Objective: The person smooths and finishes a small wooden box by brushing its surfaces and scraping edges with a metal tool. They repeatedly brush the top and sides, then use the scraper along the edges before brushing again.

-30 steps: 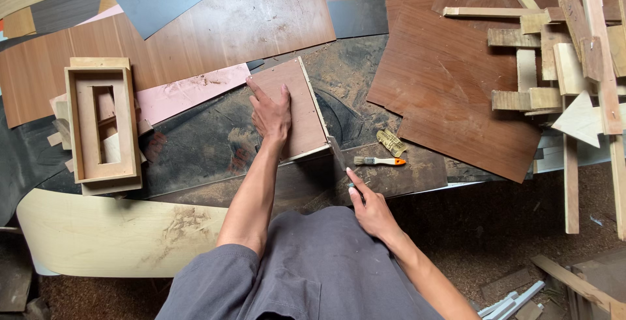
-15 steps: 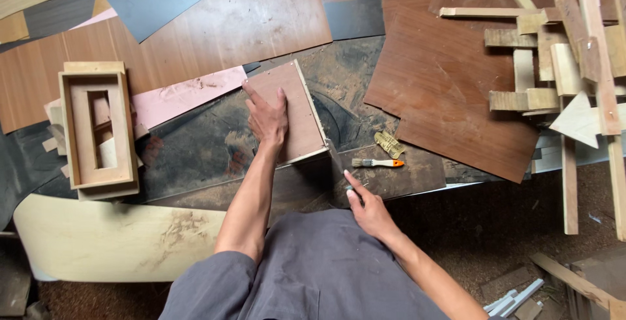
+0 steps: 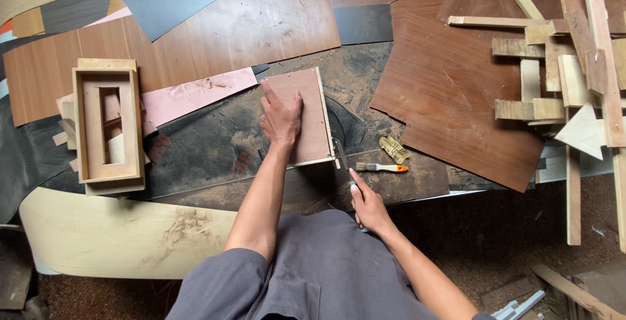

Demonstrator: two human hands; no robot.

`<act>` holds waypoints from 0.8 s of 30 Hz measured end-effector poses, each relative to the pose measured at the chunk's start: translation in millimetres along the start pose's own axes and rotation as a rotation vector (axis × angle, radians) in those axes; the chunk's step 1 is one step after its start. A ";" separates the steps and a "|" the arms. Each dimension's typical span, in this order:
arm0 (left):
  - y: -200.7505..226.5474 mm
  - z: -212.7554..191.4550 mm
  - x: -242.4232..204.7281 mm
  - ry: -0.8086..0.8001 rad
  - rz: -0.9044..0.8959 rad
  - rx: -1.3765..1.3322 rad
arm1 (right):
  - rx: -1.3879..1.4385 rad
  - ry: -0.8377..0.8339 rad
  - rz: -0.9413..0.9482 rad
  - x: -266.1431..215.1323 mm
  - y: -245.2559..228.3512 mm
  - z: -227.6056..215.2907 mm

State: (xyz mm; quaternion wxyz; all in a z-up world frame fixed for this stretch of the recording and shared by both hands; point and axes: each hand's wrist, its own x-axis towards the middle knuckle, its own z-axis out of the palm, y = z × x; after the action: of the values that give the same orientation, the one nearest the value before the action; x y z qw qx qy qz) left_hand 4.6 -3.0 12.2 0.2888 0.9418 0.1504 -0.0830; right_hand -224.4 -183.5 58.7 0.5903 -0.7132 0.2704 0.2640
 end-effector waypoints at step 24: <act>-5.0 5.0 -7.2 0.125 -0.023 -0.041 | -0.492 0.111 -0.190 -71.8 5.2 -31.6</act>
State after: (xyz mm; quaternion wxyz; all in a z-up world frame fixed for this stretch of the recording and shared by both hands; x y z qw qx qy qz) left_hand -4.2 -3.7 7.2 0.2971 0.9373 0.1804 -0.0243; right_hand -277.6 -210.1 110.2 0.4056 -0.8708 0.1619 0.2258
